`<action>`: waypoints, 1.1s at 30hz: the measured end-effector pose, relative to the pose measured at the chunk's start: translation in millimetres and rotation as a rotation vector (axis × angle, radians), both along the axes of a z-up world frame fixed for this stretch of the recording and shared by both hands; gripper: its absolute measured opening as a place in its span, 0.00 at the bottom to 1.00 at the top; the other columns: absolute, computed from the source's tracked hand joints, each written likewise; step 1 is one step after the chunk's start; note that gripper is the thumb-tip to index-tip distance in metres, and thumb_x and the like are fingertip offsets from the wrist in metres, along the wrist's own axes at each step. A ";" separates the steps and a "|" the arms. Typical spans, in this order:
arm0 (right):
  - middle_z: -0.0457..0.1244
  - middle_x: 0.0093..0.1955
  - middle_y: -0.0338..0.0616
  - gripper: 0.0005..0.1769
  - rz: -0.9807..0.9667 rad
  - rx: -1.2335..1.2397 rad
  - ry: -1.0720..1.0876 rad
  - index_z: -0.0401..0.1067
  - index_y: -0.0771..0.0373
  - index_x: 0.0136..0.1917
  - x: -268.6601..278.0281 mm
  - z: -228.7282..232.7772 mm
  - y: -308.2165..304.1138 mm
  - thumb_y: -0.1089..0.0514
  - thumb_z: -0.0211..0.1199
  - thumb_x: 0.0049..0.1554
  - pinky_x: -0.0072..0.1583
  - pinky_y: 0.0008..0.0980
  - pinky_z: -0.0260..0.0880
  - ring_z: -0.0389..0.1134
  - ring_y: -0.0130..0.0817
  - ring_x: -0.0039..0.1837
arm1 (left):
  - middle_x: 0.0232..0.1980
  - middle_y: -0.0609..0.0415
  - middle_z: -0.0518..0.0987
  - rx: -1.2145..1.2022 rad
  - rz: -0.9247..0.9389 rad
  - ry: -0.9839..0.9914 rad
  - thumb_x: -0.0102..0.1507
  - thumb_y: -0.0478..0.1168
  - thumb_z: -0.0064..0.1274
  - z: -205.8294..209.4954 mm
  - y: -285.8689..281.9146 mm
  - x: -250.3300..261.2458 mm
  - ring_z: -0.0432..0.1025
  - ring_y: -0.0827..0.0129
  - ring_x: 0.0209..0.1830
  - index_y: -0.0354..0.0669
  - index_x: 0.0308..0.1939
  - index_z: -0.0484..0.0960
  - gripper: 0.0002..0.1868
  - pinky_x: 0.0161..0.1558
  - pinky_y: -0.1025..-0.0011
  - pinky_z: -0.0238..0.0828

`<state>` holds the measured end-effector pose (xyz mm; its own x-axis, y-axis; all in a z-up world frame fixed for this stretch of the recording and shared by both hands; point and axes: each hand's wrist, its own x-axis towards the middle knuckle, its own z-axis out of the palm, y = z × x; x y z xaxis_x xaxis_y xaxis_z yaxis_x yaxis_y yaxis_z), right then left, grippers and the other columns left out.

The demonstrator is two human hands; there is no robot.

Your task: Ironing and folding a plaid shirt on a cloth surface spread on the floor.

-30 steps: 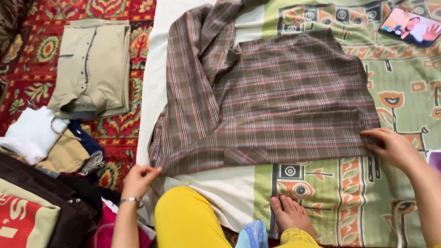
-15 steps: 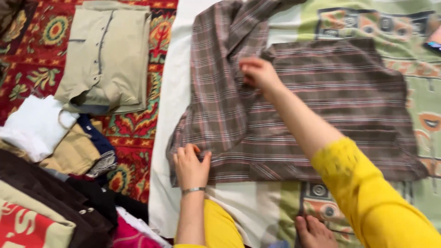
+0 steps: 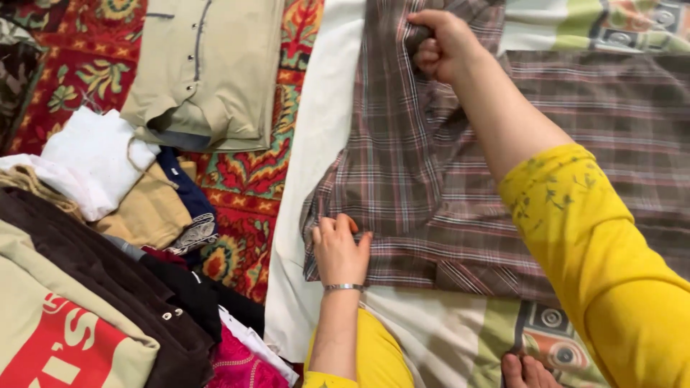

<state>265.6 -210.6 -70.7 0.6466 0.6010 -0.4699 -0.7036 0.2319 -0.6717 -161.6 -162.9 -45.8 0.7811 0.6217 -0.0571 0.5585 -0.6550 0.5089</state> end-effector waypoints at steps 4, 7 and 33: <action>0.62 0.48 0.35 0.05 -0.015 0.424 -0.297 0.68 0.57 0.52 -70.0 67.3 -130.3 0.61 0.63 0.64 0.51 0.27 0.63 0.62 0.28 0.50 | 0.45 0.45 0.74 0.004 -0.017 -0.023 0.51 0.45 0.70 -7.8 1.5 -6.0 0.68 0.45 0.50 0.43 0.36 0.77 0.19 0.51 0.52 0.68; 0.63 0.56 0.42 0.14 -0.141 0.857 -0.063 0.65 0.61 0.62 -111.5 42.5 -266.5 0.48 0.54 0.73 0.54 0.32 0.64 0.62 0.38 0.54 | 0.45 0.43 0.74 0.066 -0.032 -0.007 0.51 0.45 0.70 -18.3 5.6 -2.7 0.68 0.43 0.50 0.41 0.37 0.77 0.20 0.51 0.51 0.68; 0.64 0.42 0.53 0.36 0.158 -1.079 -0.639 0.71 0.52 0.77 -223.9 -1.1 -563.6 0.67 0.68 0.56 0.47 0.34 0.66 0.62 0.32 0.44 | 0.44 0.57 0.76 0.534 -0.439 0.145 0.51 0.33 0.60 36.6 10.7 -37.4 0.70 0.57 0.53 0.53 0.41 0.78 0.15 0.52 0.57 0.68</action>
